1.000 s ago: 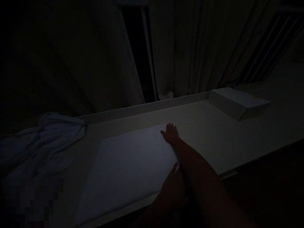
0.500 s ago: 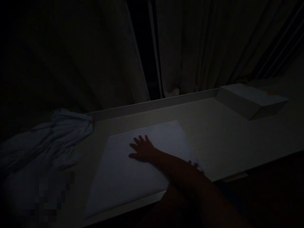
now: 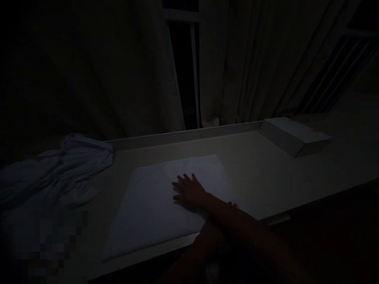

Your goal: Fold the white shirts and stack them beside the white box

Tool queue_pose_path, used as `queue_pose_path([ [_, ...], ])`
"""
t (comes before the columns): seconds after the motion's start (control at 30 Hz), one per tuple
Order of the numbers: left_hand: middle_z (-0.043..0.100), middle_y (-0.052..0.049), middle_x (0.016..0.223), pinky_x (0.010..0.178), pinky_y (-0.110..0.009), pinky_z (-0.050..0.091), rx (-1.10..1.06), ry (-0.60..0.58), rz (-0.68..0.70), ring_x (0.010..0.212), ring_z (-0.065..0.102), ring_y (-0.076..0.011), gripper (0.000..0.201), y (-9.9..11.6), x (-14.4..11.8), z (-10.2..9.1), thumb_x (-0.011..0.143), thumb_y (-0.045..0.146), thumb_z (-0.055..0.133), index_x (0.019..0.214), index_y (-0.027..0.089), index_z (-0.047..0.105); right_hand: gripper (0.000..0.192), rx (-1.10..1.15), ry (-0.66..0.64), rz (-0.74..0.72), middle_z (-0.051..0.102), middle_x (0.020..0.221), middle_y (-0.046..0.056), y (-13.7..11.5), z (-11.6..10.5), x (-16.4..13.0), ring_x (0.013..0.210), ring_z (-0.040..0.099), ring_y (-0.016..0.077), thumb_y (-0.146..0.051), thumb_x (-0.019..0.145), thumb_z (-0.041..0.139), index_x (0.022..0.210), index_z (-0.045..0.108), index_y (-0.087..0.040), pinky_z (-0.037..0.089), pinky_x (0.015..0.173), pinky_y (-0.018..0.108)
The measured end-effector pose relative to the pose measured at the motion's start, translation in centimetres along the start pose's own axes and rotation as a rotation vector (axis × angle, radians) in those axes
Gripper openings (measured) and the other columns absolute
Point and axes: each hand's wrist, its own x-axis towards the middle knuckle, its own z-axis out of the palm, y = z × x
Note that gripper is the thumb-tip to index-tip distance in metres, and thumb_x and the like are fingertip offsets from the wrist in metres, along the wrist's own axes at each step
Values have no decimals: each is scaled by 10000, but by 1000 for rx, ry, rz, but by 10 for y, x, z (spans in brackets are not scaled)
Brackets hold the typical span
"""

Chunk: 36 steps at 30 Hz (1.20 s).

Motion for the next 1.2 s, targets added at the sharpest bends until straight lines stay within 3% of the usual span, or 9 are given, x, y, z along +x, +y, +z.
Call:
queue_pose_path([
  [0.1, 423, -58, 1533, 1169, -415, 353, 23, 10, 82, 1430, 357, -220, 686, -1, -40, -23, 926, 506, 416, 1535, 239, 248, 613, -5, 50, 163, 232, 1613, 56, 2, -4, -72, 1487, 179, 284, -581, 1002, 299, 1541, 285, -289, 189, 1175, 551],
  [0.17, 400, -67, 1546, 1187, -453, 314, 150, 16, 129, 1456, 304, -240, 699, -15, -86, -47, 922, 483, 443, 1538, 222, 243, 591, -33, 69, 232, 253, 1604, 68, 10, -7, -119, 1486, 184, 288, -538, 1008, 327, 1537, 303, -274, 195, 1174, 558],
  [0.3, 283, -132, 1590, 1164, -552, 289, 482, 84, -227, 1483, 214, -322, 804, -65, -185, -94, 879, 493, 516, 1554, 198, 192, 622, -60, 49, 167, 249, 1602, 23, 14, 2, -189, 1487, 182, 285, -525, 969, 449, 1537, 265, -353, 159, 1191, 563],
  [0.43, 240, -77, 1611, 1114, -641, 283, 642, 39, -433, 1476, 201, -376, 799, -92, -247, -109, 831, 559, 539, 1537, 342, 234, 750, -95, 33, 151, 175, 1617, 45, 0, 24, -212, 1494, 126, 314, -533, 926, 515, 1563, 180, -321, 150, 1186, 589],
  [0.6, 237, -72, 1612, 1130, -571, 304, 728, 45, -513, 1474, 232, -338, 695, -96, -293, -109, 861, 334, 505, 1520, 361, 284, 813, -192, 80, 236, 100, 1628, 58, 12, 42, -221, 1499, 66, 310, -380, 888, 551, 1578, 134, -272, 132, 1192, 585],
  [0.73, 371, -84, 1555, 1137, -470, 345, 735, 71, -515, 1427, 362, -275, 657, -105, -326, -115, 855, 231, 461, 1501, 287, 359, 801, -257, 179, 324, 170, 1616, 94, 35, 53, -245, 1498, 99, 288, -299, 864, 528, 1576, 177, -189, 174, 1197, 552],
  [0.9, 538, -47, 1440, 1081, -424, 428, 657, 67, -574, 1298, 526, -250, 625, -111, -348, -116, 812, 136, 452, 1404, 330, 504, 673, -307, 274, 311, 434, 1514, 94, 49, 60, -272, 1427, 349, 253, -81, 849, 385, 1510, 372, -209, 318, 1147, 501],
  [1.03, 634, -95, 1307, 982, -388, 508, 603, 96, -579, 1172, 607, -246, 635, -119, -360, -113, 816, 122, 465, 1434, 265, 472, 606, -303, 421, 275, 618, 1302, 141, 47, 51, -279, 1172, 583, 271, -82, 859, 413, 1452, 452, -197, 474, 974, 448],
  [1.2, 538, -82, 1433, 1035, -419, 474, 690, 142, -470, 1291, 527, -263, 624, -136, -367, -109, 834, 133, 461, 1432, 312, 469, 501, -351, 477, 266, 685, 1031, 98, 50, 44, -280, 911, 616, 230, -87, 855, 451, 1317, 586, -229, 509, 802, 345],
])
